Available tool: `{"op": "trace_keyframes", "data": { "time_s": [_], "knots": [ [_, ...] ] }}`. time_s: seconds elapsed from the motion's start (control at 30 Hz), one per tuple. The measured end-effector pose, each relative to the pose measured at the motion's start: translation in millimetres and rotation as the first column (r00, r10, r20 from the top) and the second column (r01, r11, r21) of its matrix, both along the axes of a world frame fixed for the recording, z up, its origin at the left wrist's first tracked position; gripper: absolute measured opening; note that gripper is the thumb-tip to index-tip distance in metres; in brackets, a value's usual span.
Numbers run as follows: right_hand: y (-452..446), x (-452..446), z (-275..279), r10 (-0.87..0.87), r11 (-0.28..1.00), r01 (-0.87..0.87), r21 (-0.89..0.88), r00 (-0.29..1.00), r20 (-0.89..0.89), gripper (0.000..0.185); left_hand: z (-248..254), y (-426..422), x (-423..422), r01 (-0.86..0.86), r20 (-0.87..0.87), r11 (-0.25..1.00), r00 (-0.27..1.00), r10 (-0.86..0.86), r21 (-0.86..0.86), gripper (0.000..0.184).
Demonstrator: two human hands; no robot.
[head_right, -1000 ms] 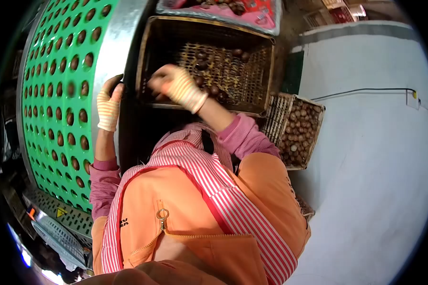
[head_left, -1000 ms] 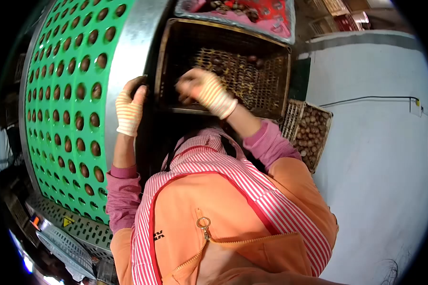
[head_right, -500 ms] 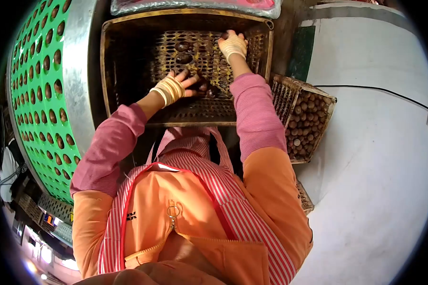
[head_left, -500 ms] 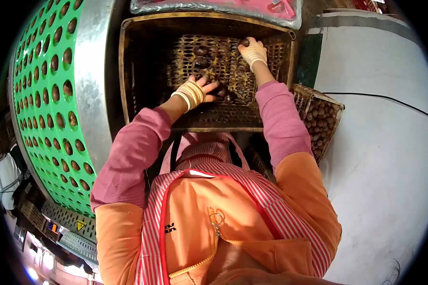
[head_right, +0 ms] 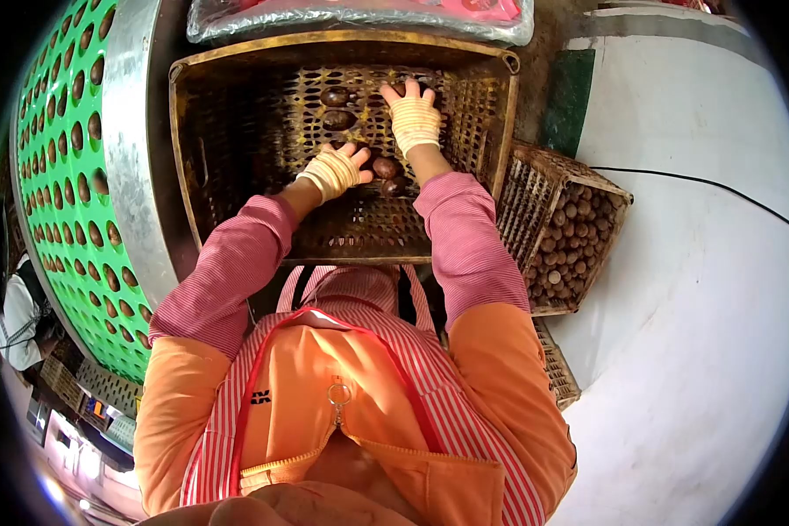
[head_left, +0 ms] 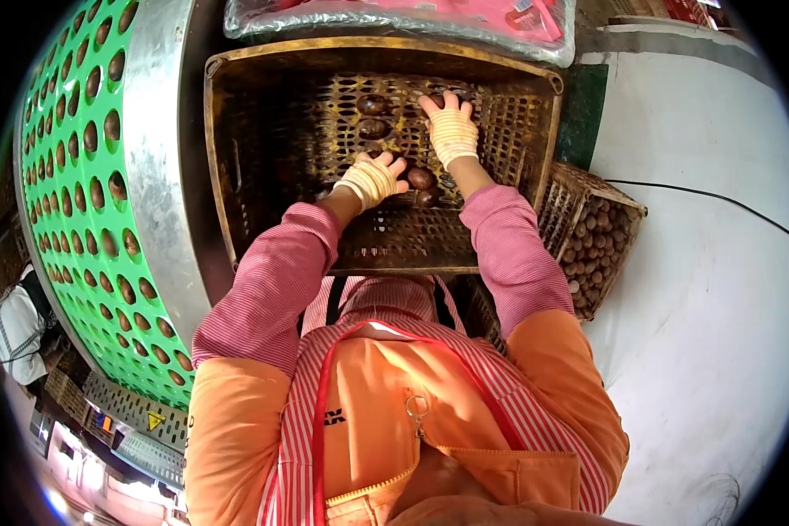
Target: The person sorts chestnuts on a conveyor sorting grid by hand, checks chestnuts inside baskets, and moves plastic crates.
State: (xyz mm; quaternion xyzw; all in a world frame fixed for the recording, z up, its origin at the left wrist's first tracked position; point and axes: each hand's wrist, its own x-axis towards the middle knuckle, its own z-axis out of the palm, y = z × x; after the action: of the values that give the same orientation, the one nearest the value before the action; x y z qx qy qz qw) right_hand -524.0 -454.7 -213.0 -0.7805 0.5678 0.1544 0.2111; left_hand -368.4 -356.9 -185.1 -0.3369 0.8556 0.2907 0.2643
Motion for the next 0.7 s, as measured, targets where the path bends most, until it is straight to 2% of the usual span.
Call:
{"op": "trace_keyframes", "data": {
  "time_s": [0.03, 0.07, 0.1, 0.17, 0.23, 0.27, 0.3, 0.37, 0.5, 0.57, 0.6, 0.7],
  "knots": [
    [0.0, 2.2, -1.3, -0.212, 0.976, 0.206, 0.065, 0.971, 0.107, 0.053, -1.2, 6.1, 2.6, -0.065, -0.011, 0.998, 0.998, 0.065, -0.020, 0.052],
    [-1.2, 5.9, -4.6, -0.417, 0.907, 0.393, 0.150, 0.887, 0.197, 0.052, -3.2, 11.7, 6.3, -0.130, -0.023, 0.991, 0.991, 0.129, -0.039, 0.053],
    [-2.8, 5.8, -10.3, -0.366, 0.930, 0.351, 0.107, 0.905, 0.215, 0.049, -3.6, 17.5, 13.4, -0.242, -0.079, 0.967, 0.969, 0.235, -0.085, 0.058],
    [-6.0, 5.9, -20.8, -0.261, 0.964, 0.266, 0.011, 0.935, 0.240, 0.044, -5.3, 23.5, 30.2, -0.258, -0.016, 0.964, 0.966, 0.257, -0.071, 0.063],
    [-11.0, 28.8, 25.5, -0.212, 0.975, 0.220, 0.001, 0.939, 0.270, 0.036, -8.7, 27.9, 45.9, -0.211, 0.021, 0.975, 0.977, 0.213, -0.069, 0.065],
    [-9.9, 37.5, 29.5, -0.129, 0.989, 0.146, -0.035, 0.946, 0.298, 0.034, -5.6, 26.6, 49.1, -0.235, 0.056, 0.970, 0.969, 0.239, -0.063, 0.063],
    [-9.5, 47.1, 25.9, -0.089, 0.995, 0.100, -0.015, 0.939, 0.333, 0.036, -3.9, 25.3, 51.9, -0.259, 0.091, 0.964, 0.960, 0.263, -0.060, 0.061],
    [-11.2, 73.6, 36.2, -0.048, 0.994, 0.026, 0.106, 0.976, 0.215, 0.041, -11.6, 26.5, 61.3, -0.394, 0.053, 0.907, 0.913, 0.405, -0.147, 0.050],
    [-11.0, 102.8, 30.6, 0.061, 0.971, -0.082, 0.223, 0.993, 0.099, 0.050, -14.4, 19.6, 79.2, -0.561, 0.093, 0.823, 0.818, 0.568, -0.091, 0.035],
    [-3.8, 112.5, 15.6, 0.051, 0.972, -0.065, 0.226, 0.997, 0.064, 0.052, -43.6, 16.6, 82.4, -0.873, 0.152, 0.487, 0.485, 0.861, 0.023, 0.032],
    [-2.1, 115.7, 11.7, 0.047, 0.974, -0.056, 0.220, 0.998, 0.045, 0.053, -27.6, 17.2, 84.6, -0.639, 0.128, 0.767, 0.757, 0.641, -0.061, 0.039],
    [10.0, 120.4, 28.1, -0.011, 0.975, -0.003, 0.223, 0.998, 0.058, 0.050, -6.2, 21.3, 70.3, -0.708, 0.186, 0.703, 0.684, 0.706, -0.065, 0.058]
  ]
}}
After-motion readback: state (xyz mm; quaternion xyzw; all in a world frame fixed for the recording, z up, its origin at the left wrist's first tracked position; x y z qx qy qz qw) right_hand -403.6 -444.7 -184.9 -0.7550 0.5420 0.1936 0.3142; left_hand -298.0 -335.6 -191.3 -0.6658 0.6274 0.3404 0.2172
